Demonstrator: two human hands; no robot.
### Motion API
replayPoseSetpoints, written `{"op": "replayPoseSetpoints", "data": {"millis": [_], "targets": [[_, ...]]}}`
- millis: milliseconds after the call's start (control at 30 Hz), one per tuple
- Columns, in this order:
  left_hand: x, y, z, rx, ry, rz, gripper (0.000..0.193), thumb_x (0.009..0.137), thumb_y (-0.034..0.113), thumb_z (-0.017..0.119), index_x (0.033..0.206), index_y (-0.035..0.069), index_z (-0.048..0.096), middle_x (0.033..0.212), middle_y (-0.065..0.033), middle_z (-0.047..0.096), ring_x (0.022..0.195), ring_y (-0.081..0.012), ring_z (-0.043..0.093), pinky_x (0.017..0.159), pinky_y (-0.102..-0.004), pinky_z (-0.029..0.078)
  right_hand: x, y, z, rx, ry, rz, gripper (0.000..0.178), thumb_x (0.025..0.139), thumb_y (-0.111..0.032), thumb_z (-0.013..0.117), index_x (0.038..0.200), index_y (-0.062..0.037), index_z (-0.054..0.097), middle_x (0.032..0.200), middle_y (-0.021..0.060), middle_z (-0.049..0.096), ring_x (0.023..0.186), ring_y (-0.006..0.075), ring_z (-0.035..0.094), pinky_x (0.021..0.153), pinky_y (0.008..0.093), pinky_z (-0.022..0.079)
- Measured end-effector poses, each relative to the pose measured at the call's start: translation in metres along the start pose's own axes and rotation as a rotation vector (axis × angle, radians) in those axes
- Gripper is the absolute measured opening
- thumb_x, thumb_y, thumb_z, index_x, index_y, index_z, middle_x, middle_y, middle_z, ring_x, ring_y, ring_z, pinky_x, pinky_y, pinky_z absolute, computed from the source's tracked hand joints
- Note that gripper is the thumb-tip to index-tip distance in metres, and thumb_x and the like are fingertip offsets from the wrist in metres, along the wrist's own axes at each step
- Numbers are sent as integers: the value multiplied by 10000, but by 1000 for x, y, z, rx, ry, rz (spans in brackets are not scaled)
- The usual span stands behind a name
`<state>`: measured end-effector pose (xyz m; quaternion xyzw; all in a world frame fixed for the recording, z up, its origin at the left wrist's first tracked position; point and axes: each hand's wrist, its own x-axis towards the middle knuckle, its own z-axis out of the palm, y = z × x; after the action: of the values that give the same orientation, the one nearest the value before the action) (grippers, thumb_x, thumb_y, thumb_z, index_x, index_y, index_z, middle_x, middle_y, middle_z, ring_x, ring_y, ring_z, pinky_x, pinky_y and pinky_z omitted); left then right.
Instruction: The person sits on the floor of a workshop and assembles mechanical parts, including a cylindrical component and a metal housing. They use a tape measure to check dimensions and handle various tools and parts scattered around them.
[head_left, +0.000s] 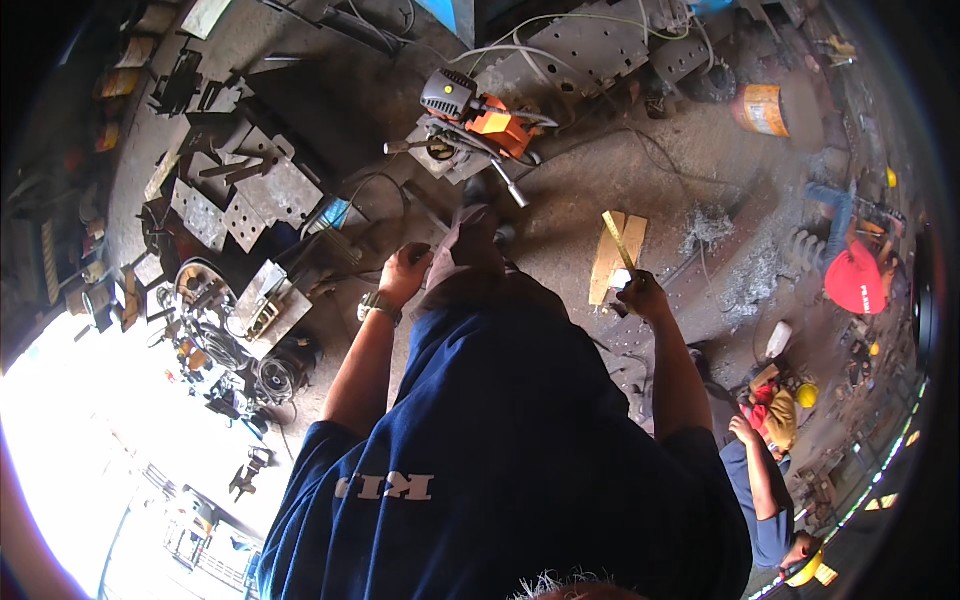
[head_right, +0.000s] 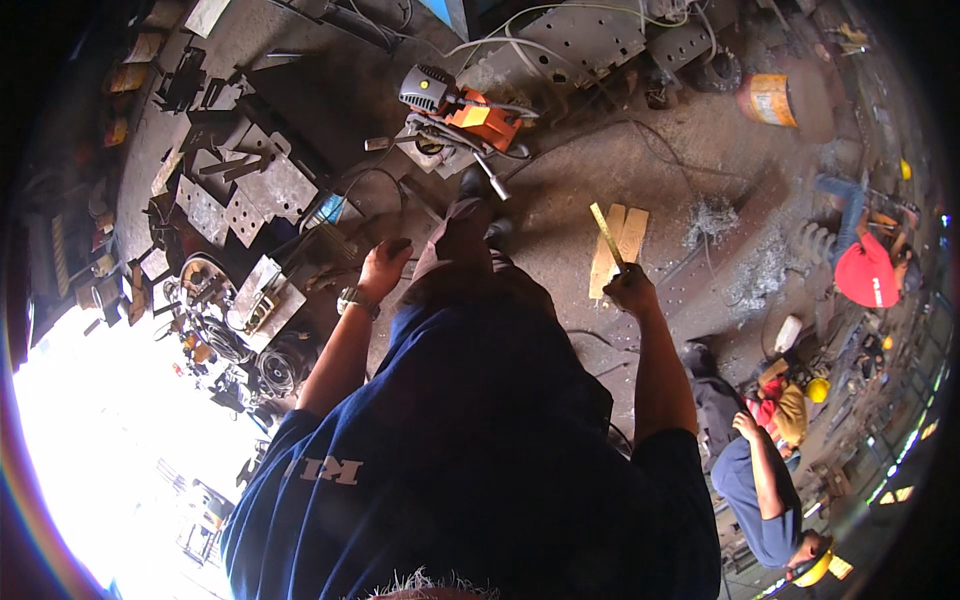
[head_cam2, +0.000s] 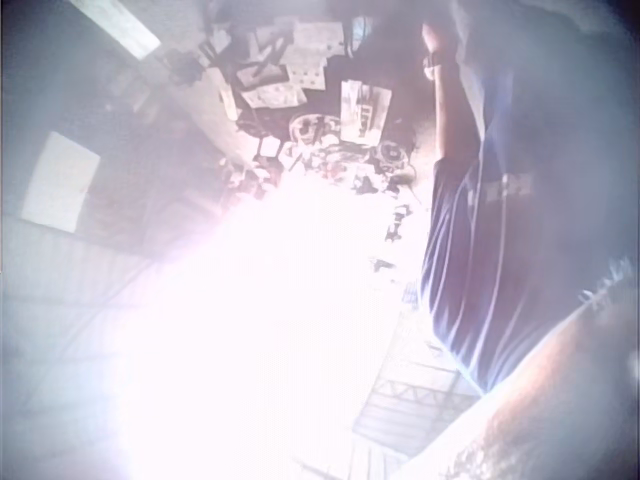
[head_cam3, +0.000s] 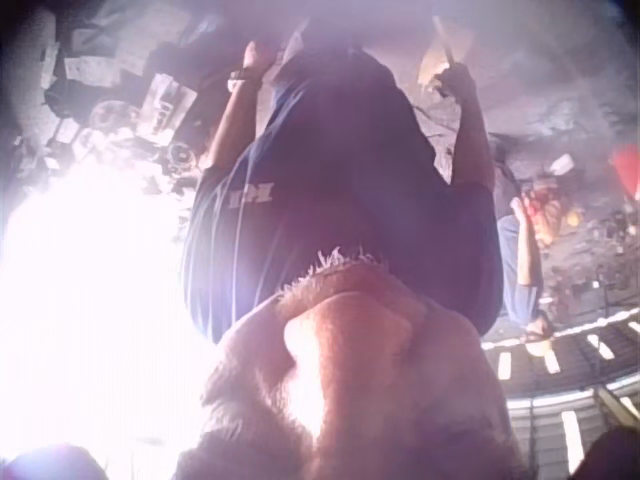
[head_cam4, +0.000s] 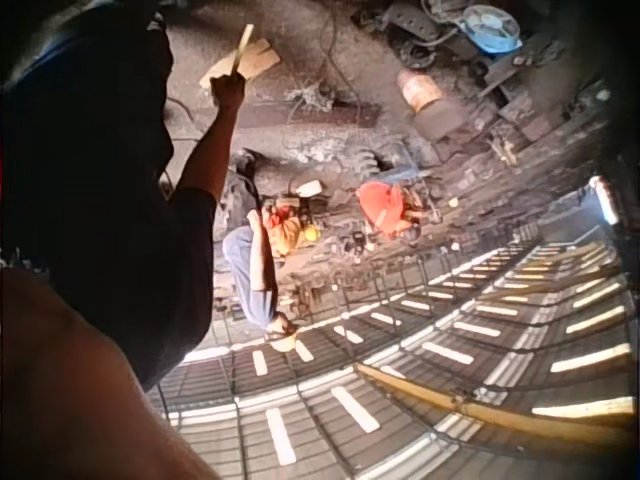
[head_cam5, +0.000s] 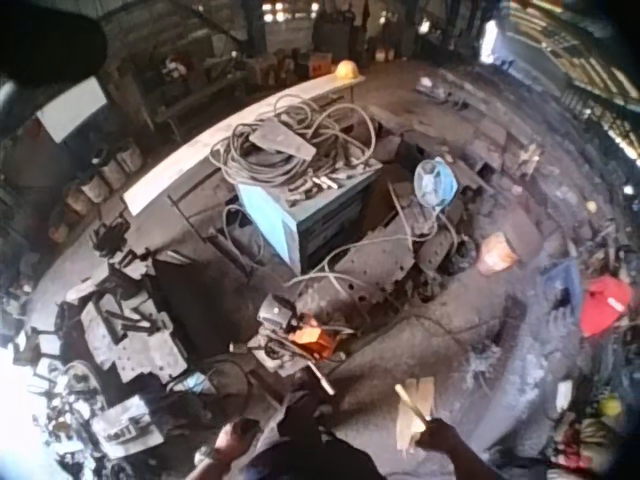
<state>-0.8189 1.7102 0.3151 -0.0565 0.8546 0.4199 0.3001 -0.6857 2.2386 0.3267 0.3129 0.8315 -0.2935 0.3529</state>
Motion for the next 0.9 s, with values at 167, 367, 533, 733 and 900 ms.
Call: {"op": "replayPoseSetpoints", "data": {"millis": [167,367,533,733,900], "targets": [[65,10,25,45,108,89,403,948,385,680,1150,39,729,1093,-231,737,1064,-402,697,919,-458,556,29,-19,-57,-130,54,-132,773,752,-250,901,1392,-40,520,1058,86,724,957,193,695,831,352,574],[96,46,24,-38,102,4,387,948,359,682,1160,38,722,1094,-222,738,1072,-389,700,920,-443,555,54,-85,-125,-155,73,-155,827,729,-339,906,1395,-38,520,1193,186,701,1112,315,694,960,412,548],[100,61,31,-123,222,-51,319,948,299,693,1141,48,731,1080,-196,750,1041,-361,722,895,-419,567,106,-144,-176,-403,-17,-305,883,735,-298,899,1465,-55,466,1265,238,673,1190,379,655,1013,445,511],[103,80,90,-372,523,-158,283,960,236,711,1151,28,719,1052,-174,767,983,-276,754,862,-352,575,196,-258,-218,-623,-181,-582,878,736,-189,897,1496,-148,458,1458,234,543,1322,375,572,1090,445,482],[114,120,140,-565,704,-198,291,961,175,728,1194,6,686,1102,-156,749,992,-235,746,852,-315,579,235,-371,-224,-1062,-121,-826,845,791,-196,874,1511,-203,432,1602,229,379,1439,399,448,1172,614,367]]}}
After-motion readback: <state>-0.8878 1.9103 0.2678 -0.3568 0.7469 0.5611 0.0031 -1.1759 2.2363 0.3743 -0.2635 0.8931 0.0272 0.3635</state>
